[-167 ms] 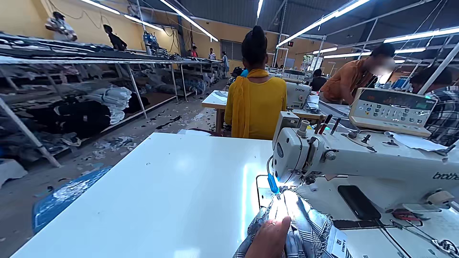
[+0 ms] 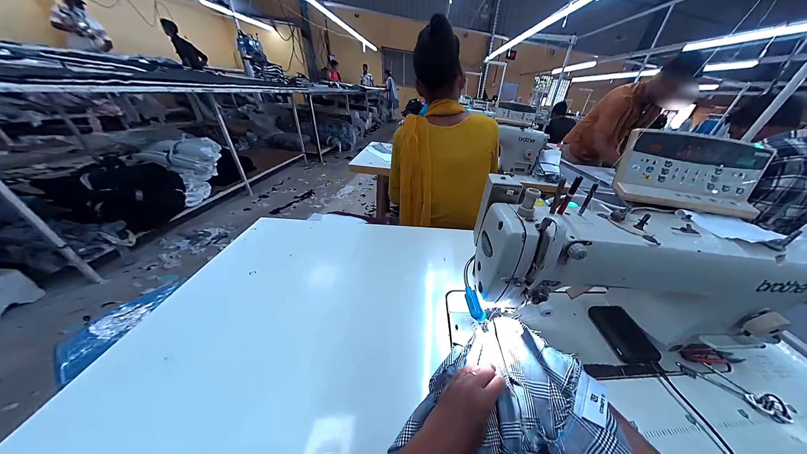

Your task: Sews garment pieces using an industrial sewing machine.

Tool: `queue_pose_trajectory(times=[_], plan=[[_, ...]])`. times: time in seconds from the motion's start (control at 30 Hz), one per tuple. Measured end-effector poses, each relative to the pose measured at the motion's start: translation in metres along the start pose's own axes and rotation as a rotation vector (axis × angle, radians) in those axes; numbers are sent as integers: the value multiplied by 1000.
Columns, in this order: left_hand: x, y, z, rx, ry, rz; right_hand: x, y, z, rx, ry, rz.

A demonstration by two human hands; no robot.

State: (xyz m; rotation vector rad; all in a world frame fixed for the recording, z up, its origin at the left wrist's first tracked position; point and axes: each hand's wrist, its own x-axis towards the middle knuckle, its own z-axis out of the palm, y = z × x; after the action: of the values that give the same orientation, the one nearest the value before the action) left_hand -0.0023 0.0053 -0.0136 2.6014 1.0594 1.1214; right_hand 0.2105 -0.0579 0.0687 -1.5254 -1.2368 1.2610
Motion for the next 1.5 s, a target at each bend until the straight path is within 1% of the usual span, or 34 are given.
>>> queue_pose_trajectory(times=[0.03, 0.07, 0.1, 0.17, 0.23, 0.27, 0.3, 0.33, 0.37, 0.4, 0.43, 0.47, 0.5, 0.57, 0.6, 0.67, 0.73, 0.87, 1.0, 1.07, 1.23, 1.5], plan=[[-1, -1, 1, -14, -5, 10, 13, 9, -11, -52, -40, -72], [-2, -2, 1, -25, -15, 15, 26, 18, -21, -110, -38, -150], [-2, -3, 1, -24, -10, 24, 39, 19, -26, -175, 8, -193], [-2, -5, 2, -10, 10, 49, 59, 21, -36, -335, 207, -317], [-2, -8, 3, 8, 22, 77, 50, 8, -41, -405, 413, -510], [-2, -9, 3, 13, 26, 85, 38, -3, -37, -439, 468, -634], [-2, -8, 2, 17, 23, 88, 24, -15, -30, -501, 473, -765], [-2, -8, 1, 20, 15, 85, 8, -26, -18, -575, 416, -868], [-2, -7, 0, 23, 9, 80, -4, -34, -1, -637, 310, -929], [-2, -5, -2, 23, 2, 72, -10, -35, 18, -671, 183, -947], [-1, -2, -5, 27, -2, 66, -9, -30, 36, -691, 64, -928], [-1, 0, -7, 38, 0, 63, -3, -22, 52, -715, -20, -886], [-1, 1, -9, 33, -10, 55, 7, -12, 63, -757, -51, -839], [-2, -1, -8, 25, -5, 65, 29, 10, 69, -865, -37, -748], [-2, -3, -5, 23, 8, 77, 40, 22, 66, -907, -18, -742], [-3, -6, -2, 6, 21, 78, 57, 45, 53, -985, 23, -849], [-3, -7, -1, -19, 14, 74, 63, 55, 40, -998, 6, -934], [-3, -6, -2, -7, 4, 72, 65, 57, 26, -987, -29, -1014], [-4, -6, -3, 8, 3, 79, 66, 60, 24, -995, 15, -1110], [-5, -8, -2, 37, 14, 115, 67, 61, 22, -984, 18, -1151], [-6, -18, 1, 91, 44, 273, 70, 66, 19, -915, 4, -1226], [-5, -21, -3, 65, 21, 364, 70, 65, 17, -865, -44, -1294]])
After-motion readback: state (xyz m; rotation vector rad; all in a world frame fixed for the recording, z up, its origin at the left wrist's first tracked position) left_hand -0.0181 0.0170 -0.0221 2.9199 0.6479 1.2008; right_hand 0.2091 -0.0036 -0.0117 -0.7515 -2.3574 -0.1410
